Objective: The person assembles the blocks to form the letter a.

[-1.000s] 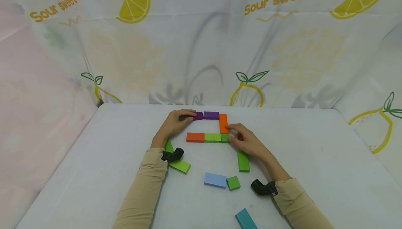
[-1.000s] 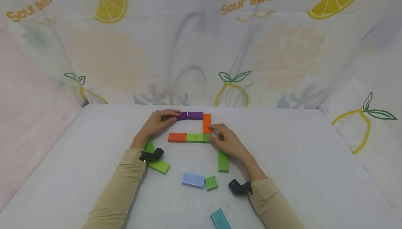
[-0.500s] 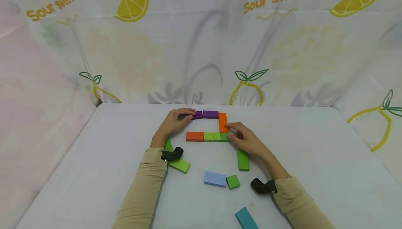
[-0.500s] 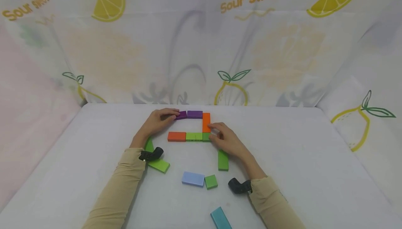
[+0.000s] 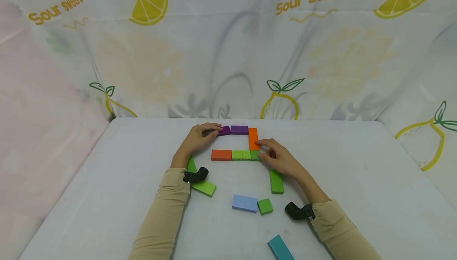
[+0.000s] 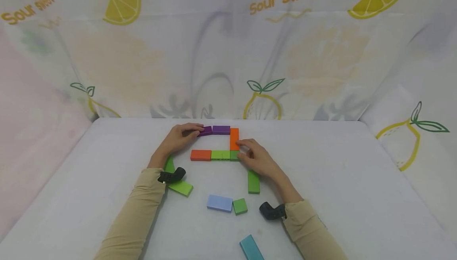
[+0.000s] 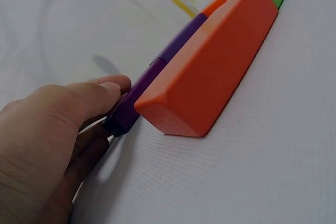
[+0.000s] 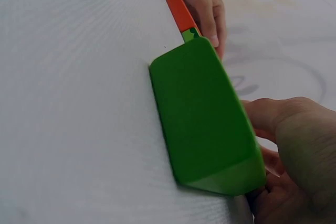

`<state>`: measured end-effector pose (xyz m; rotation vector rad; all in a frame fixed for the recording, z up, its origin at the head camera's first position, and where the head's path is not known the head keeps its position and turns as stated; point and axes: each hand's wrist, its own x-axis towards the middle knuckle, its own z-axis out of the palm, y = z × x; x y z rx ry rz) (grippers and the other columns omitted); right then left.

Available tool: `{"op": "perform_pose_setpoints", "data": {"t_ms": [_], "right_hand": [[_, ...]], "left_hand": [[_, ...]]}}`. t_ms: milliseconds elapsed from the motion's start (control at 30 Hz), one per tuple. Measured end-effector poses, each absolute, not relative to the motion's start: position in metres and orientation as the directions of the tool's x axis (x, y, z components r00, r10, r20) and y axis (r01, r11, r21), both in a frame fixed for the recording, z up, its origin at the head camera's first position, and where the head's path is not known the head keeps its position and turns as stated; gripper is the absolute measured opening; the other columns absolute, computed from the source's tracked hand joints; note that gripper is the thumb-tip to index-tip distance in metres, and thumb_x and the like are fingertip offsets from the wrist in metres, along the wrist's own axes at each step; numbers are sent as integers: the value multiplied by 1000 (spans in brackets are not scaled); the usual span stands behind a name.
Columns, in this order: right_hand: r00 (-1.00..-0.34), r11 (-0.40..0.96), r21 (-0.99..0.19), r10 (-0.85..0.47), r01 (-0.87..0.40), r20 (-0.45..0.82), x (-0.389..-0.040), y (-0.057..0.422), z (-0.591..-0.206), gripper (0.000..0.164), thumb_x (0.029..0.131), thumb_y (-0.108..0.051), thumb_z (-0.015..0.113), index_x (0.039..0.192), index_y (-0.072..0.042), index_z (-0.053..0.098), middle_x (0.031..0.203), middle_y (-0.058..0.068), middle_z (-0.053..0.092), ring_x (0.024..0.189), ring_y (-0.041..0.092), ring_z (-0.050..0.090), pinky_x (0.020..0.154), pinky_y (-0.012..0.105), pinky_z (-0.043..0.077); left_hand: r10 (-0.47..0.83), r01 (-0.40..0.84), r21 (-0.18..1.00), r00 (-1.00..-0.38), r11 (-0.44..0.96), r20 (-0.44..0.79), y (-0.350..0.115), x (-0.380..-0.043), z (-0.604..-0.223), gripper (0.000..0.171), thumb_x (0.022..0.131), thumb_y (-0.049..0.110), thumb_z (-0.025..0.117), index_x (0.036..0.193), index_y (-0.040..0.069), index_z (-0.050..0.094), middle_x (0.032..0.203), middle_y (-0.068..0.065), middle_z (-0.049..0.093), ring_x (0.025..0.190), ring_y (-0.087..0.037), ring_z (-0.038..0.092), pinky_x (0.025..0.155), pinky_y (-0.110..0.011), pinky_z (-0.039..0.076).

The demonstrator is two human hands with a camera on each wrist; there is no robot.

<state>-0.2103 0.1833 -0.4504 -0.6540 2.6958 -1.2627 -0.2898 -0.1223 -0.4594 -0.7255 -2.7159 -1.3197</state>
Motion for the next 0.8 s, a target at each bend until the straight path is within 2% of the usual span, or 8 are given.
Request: {"op": "perform_pose_setpoints", "data": {"t_ms": [800], "right_hand": [[-904, 563, -752, -414, -343, 102, -209, 182, -448, 41, 94, -20, 59, 133, -11, 52, 128, 10, 53, 78, 15, 48, 67, 21, 41]], "left_hand": [[401, 440, 738, -882, 512, 247, -122, -290, -459, 25, 93, 20, 59, 116, 14, 68, 127, -5, 62, 128, -24, 50, 111, -41, 32]]}}
